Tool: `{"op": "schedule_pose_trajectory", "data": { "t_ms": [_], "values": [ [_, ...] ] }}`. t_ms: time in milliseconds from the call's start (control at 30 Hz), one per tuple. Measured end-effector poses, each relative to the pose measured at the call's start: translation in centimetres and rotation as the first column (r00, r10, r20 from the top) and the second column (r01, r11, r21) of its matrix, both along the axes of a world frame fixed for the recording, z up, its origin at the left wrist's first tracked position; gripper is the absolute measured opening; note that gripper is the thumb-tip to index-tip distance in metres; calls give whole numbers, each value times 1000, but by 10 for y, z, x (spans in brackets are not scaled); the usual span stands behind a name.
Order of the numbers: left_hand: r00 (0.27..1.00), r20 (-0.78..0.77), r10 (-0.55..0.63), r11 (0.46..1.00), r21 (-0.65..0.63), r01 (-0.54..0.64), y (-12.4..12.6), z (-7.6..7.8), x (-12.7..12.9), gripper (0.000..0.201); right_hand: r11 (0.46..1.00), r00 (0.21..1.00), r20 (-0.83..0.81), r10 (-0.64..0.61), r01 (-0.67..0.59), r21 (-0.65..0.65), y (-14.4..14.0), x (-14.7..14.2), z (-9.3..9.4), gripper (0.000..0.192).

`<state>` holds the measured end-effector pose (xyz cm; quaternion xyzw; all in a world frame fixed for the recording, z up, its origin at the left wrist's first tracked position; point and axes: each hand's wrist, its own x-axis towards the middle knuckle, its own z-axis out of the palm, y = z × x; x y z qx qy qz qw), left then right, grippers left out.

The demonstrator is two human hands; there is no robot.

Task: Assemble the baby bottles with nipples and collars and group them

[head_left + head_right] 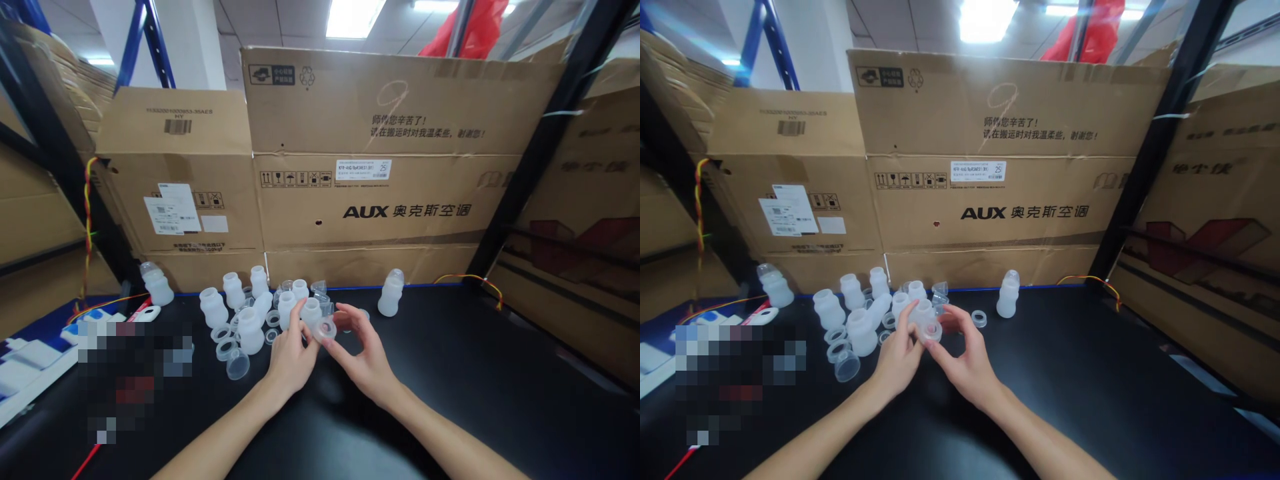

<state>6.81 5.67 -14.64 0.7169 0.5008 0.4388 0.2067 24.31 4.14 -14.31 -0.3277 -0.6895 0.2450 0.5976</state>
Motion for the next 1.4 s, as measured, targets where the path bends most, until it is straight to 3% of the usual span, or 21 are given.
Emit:
{"op": "schedule_pose_trajectory", "data": {
  "t_ms": [133,267,367,500,767,1067,1400],
  "values": [
    [998,-1,-68,998,6,68,2,1,-2,60,995,995,1,-102,102,19,4,5,0,55],
    [969,64,-238,971,-6,238,-3,3,2,53,991,991,9,-135,135,11,6,8,2,54],
    [924,181,-338,932,-68,355,-8,5,8,55,989,989,29,-148,148,1,6,9,3,52],
    [853,409,-324,891,-170,421,-6,5,15,68,987,987,6,-158,158,-17,8,10,3,53],
    [829,469,-306,866,-224,447,3,-2,9,64,1000,998,67,-2,3,-22,10,13,8,59],
    [847,449,-285,888,-209,410,4,0,9,57,974,978,117,170,-149,-168,12,24,10,59],
    [909,364,-201,932,-215,292,10,2,4,57,985,974,222,40,0,-175,11,21,15,35]
  ]
}}
